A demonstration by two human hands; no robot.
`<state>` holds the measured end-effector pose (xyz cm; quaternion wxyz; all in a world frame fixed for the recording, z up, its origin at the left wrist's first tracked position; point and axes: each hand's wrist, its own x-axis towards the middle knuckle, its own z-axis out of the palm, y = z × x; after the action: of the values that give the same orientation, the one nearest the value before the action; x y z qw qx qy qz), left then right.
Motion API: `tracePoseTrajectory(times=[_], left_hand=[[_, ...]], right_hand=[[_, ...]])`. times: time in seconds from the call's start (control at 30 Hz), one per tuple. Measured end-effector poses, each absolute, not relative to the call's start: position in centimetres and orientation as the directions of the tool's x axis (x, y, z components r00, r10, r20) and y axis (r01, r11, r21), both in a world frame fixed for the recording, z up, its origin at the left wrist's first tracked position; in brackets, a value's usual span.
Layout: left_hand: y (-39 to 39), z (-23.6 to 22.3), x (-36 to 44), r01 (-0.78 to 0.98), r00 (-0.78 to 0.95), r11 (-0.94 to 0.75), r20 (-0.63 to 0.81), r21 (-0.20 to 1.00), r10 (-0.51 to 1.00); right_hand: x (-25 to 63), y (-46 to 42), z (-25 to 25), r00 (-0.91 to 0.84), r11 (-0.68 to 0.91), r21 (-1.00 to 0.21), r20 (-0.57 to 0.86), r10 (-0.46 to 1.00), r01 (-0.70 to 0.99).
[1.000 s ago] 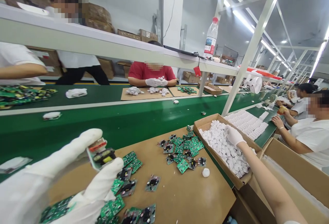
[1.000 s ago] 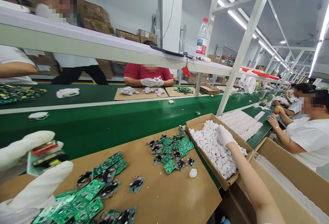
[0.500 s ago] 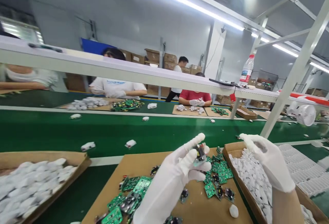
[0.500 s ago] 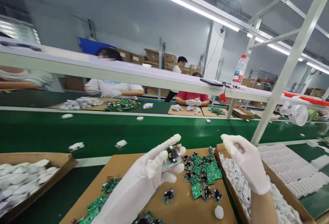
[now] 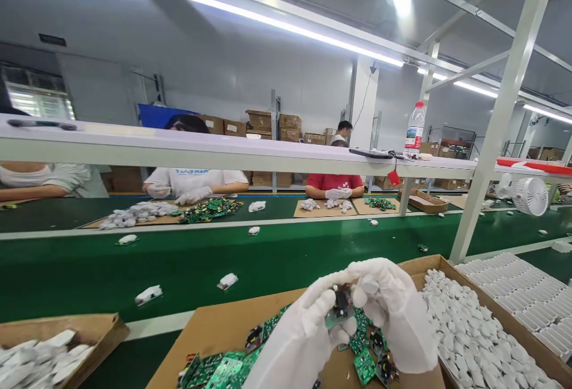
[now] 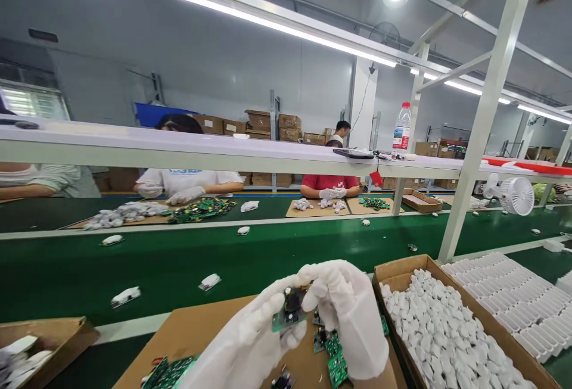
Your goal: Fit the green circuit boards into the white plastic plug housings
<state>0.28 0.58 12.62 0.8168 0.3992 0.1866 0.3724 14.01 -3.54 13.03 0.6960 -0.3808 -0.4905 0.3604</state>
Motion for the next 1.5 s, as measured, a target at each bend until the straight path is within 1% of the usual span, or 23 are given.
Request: tracePoseTrajectory(times=[0.07,0.1,0.2,0.27,0.37,0.5,0.57,0.67,0.73,0.8,0.87,1.0,1.1,1.2,1.27,1.33,1.4,1.5], left_hand=[[0.7,12.6,0.7,-0.479,0.633,0.363,0.028,0.799,0.774],[0.7,12.6,0.8,-0.476,0.600,0.309,0.047,0.824,0.799],[0.9,12.8,0.5,-0.373,0.454,0.083,0.104,0.924,0.885],[0.8,12.8,0.2,-0.303,0.346,-0.045,0.154,0.952,0.926],[0.4,12.6,-0.2,-0.280,0.238,-0.155,0.225,0.947,0.945],[-0.5,12.5,-0.4,-0.205,0.200,-0.223,0.263,0.953,0.944],[-1.0,12.7,-0.5,-0.154,0.190,-0.317,0.342,0.936,0.920],[-1.5,12.7,-0.5,-0.114,0.235,-0.480,0.493,0.870,0.837],[-1.6,12.5,-0.4,-0.095,0.271,-0.595,0.596,0.798,0.755],[-1.6,12.3,-0.2,-0.077,0.273,-0.701,0.691,0.709,0.669],[-1.4,12.2,0.0,-0.037,0.242,-0.780,0.763,0.624,0.599],[-1.1,12.3,0.1,0.007,0.141,-0.869,0.860,0.495,0.491],[-1.1,12.4,0.0,0.051,0.112,-0.889,0.882,0.455,0.458],[-1.1,12.3,-0.2,0.200,0.180,-0.884,0.871,0.423,0.458],[-1.0,12.1,-0.2,0.321,0.233,-0.882,0.874,0.344,0.426],[-0.9,11.7,-0.1,0.417,0.278,-0.878,0.887,0.234,0.368],[-0.7,11.3,0.0,0.461,0.332,-0.876,0.888,0.142,0.319],[-0.4,10.9,0.0,0.457,0.427,-0.886,0.854,0.079,0.296]], right_hand=[[13.7,-3.2,13.1,0.262,0.422,-0.895,0.376,0.889,-0.147],[13.6,-3.2,13.1,0.268,0.409,-0.901,0.363,0.892,-0.143],[13.3,-3.2,13.2,0.312,0.412,-0.909,0.373,0.874,-0.068],[12.8,-3.3,13.2,0.332,0.444,-0.896,0.416,0.846,-0.009],[12.0,-3.5,13.2,0.318,0.495,-0.869,0.470,0.823,0.001],[11.8,-3.3,12.8,0.251,0.515,-0.855,0.487,0.837,-0.058],[12.2,-3.0,12.4,0.198,0.492,-0.866,0.470,0.860,-0.084],[12.6,-2.3,12.0,0.152,0.430,-0.892,0.410,0.899,-0.139],[12.6,-2.0,11.9,0.145,0.416,-0.893,0.394,0.908,-0.175],[12.4,-1.9,11.9,0.142,0.419,-0.887,0.397,0.907,-0.194],[12.2,-2.0,11.9,0.131,0.406,-0.895,0.388,0.912,-0.182],[11.9,-2.3,11.9,0.121,0.388,-0.917,0.376,0.919,-0.098],[11.6,-2.4,12.2,0.124,0.385,-0.921,0.376,0.918,-0.058],[11.4,-2.4,12.5,0.198,0.397,-0.918,0.385,0.901,-0.021],[11.3,-2.5,12.6,0.280,0.418,-0.908,0.408,0.869,0.029],[11.3,-2.6,12.7,0.375,0.422,-0.903,0.419,0.827,0.080],[11.4,-2.8,12.7,0.467,0.396,-0.911,0.403,0.787,0.119],[11.6,-3.0,12.5,0.558,0.366,-0.914,0.399,0.728,0.176]])
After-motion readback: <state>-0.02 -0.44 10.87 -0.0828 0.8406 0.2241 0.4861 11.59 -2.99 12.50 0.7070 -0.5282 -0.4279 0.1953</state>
